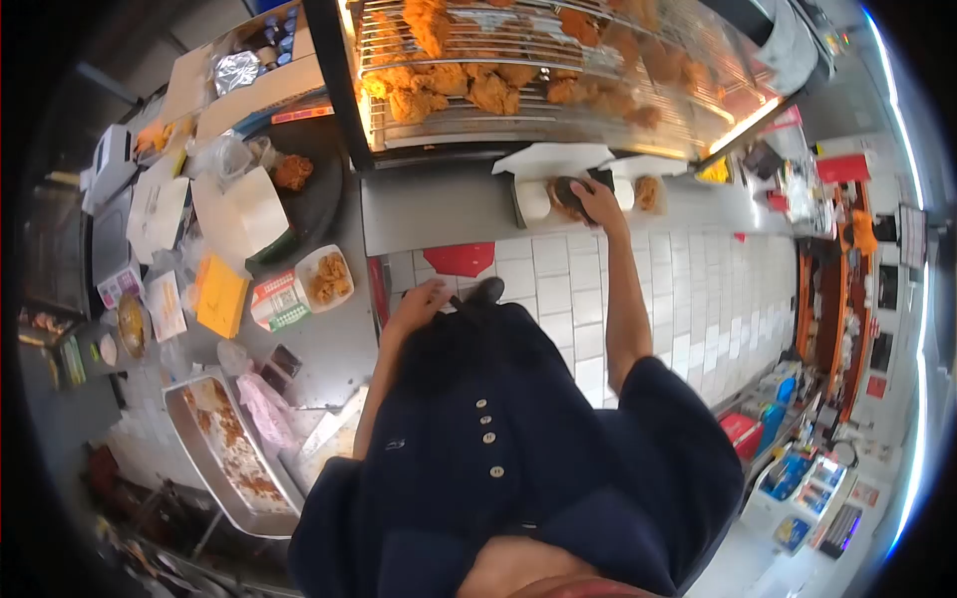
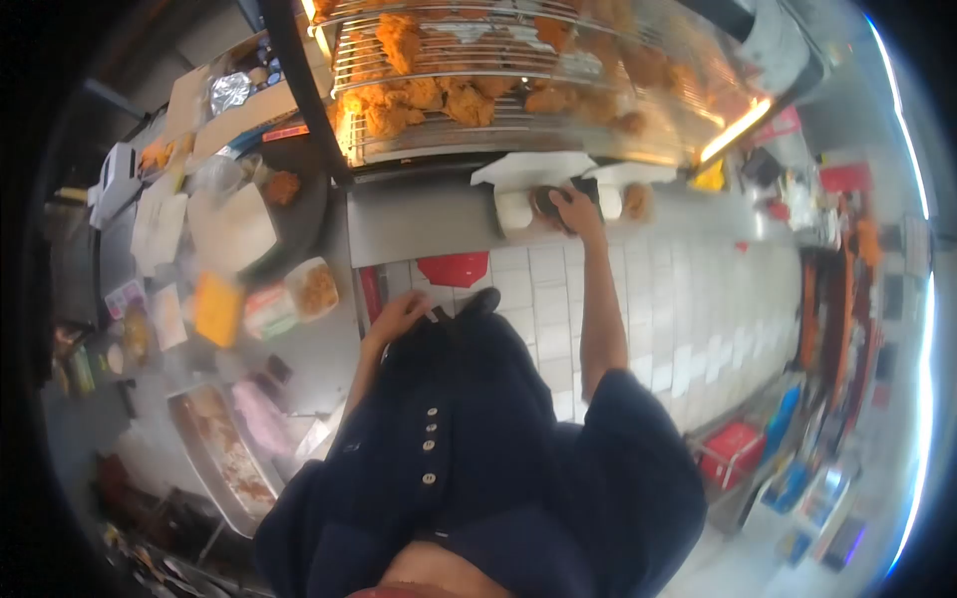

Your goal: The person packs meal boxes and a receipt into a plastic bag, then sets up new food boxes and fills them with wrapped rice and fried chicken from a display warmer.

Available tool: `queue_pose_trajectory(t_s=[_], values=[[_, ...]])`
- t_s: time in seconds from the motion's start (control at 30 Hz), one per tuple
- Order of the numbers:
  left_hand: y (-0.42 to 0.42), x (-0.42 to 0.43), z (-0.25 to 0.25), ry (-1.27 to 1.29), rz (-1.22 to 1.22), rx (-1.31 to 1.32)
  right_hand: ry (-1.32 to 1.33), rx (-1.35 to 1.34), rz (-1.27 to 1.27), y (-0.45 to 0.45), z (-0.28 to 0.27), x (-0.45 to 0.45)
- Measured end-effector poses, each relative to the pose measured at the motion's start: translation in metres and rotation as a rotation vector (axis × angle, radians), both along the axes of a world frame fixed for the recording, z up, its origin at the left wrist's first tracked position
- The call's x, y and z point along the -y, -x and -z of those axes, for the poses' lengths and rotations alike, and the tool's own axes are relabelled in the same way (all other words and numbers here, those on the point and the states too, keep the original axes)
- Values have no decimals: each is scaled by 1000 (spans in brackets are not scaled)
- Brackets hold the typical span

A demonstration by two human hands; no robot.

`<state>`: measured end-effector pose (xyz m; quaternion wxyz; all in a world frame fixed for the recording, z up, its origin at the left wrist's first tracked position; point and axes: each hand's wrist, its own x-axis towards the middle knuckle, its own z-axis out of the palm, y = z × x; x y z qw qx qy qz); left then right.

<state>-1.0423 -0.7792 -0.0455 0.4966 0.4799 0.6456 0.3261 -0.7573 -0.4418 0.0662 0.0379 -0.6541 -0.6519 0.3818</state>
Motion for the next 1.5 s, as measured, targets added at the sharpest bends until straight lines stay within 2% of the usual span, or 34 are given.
queue_pose_trajectory(t_s=[0.1,0.17,0.23,0.27,0.3,0.43,0.53,0.6,0.63,0.7,0.73,0.8,0.83,0.9,0.97,1.0,1.03,1.13,1.2,1.23,1.3,1.33,1.37,1.4,1.5], values=[[3,20,15,45,-68,4,-179,1,55,-5,-11,8],[2,27,6,89,-67,-22,-284,-18,115,-7,-4,5],[2,28,2,126,-54,-48,-278,126,58,-10,21,0],[0,29,3,148,-47,-38,-160,282,-69,-17,57,-16],[-1,29,3,170,-42,-29,-160,280,-62,-22,60,-20],[-8,34,7,167,-5,-11,38,56,-53,-38,62,-28],[-6,25,35,227,37,-60,-194,6,-81,-35,50,-28],[-8,29,51,250,20,-35,-324,-60,43,-17,21,3],[-10,25,58,250,55,-38,-251,-1,60,-12,28,4],[-17,26,68,258,-30,55,-493,69,-200,-27,96,-12],[-17,23,70,249,-5,46,-502,70,-173,-31,77,-11],[-18,21,74,247,-56,50,152,-289,146,-30,11,-6],[-16,29,76,245,-50,48,148,-290,152,-42,10,6],[-17,28,85,233,-126,84,16,-515,294,-75,3,7],[-25,40,73,235,-220,104,-2,-497,451,-106,-26,5],[-27,39,63,229,-308,118,-134,-448,435,-125,-28,-7],[-28,43,68,232,-306,113,-262,-396,420,-143,-28,-21],[-32,56,84,291,-379,165,-348,-325,492,-167,-38,-52],[-35,47,67,310,-441,149,-378,-55,533,-163,-36,-67],[-33,42,70,305,-436,140,-379,-64,540,-171,-15,-82],[-33,44,81,316,-488,273,-441,248,297,-214,80,-114],[-30,43,90,306,-492,270,-672,275,130,-236,96,-133],[-26,37,102,331,-478,247,-689,266,124,-254,110,-161],[-22,46,112,378,-459,224,-458,94,172,-255,77,-156],[-24,53,126,399,-523,287,-272,-78,261,-236,7,-127]])
